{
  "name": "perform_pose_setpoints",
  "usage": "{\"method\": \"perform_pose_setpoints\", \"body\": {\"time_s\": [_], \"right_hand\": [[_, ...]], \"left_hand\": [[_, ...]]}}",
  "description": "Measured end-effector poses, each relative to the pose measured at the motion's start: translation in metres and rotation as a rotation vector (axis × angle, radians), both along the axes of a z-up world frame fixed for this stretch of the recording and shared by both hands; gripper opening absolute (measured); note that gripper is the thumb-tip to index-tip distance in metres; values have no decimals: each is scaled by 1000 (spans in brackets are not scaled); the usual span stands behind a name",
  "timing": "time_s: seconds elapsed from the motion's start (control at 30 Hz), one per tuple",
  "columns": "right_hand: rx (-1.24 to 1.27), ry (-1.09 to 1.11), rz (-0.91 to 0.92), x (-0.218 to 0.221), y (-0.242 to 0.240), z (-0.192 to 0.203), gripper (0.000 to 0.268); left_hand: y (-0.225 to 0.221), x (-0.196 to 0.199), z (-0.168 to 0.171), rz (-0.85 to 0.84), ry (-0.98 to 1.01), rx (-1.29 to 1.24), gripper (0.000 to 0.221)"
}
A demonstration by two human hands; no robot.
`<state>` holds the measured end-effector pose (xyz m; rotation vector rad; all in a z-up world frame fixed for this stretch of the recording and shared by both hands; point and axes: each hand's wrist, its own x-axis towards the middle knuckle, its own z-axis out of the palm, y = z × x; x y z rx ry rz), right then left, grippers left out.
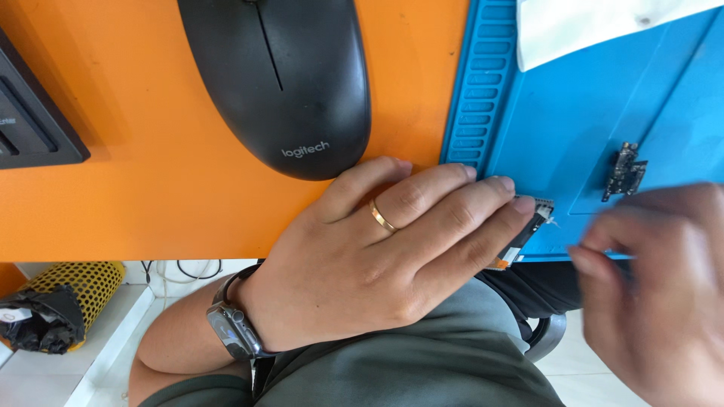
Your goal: The person replaces a battery in a mobile phone. The person uses tweezers to detach a small component, then carefully lifts the battery out and places it into the phone chassis, pressing down on a connector with their fingers.
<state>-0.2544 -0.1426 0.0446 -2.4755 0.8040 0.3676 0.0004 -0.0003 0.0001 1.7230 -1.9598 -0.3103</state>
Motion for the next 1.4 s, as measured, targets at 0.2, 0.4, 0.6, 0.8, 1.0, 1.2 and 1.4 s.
{"method": "perform_pose_setpoints", "body": {"time_s": [0.2, 0.4, 0.6, 0.8, 1.0, 1.2, 1.4], "right_hand": [[-26, -106, 12, -8, -3, 2, 39], [-110, -230, 158, 13, -3, -1, 12], [-153, -385, 198, 1, -1, -16, 7], [-210, -480, 225, -10, 2, -31, 8], [-193, -549, 132, -6, 6, -39, 10], [-213, -569, 54, -7, 11, -45, 13], [-235, -642, 52, -10, 14, -56, 17]], "left_hand": [[-3, -5, 0, 33, -64, -16, 23], [-4, -9, -4, 22, -138, -76, 20], [-1, -9, -5, 10, -198, -76, 22], [0, -10, -6, 14, -231, -77, 25], [-2, -11, -6, 25, -251, -90, 26], [-2, -10, -6, 14, -280, -90, 28], [-1, -10, -7, 16, -280, -92, 30]]}}
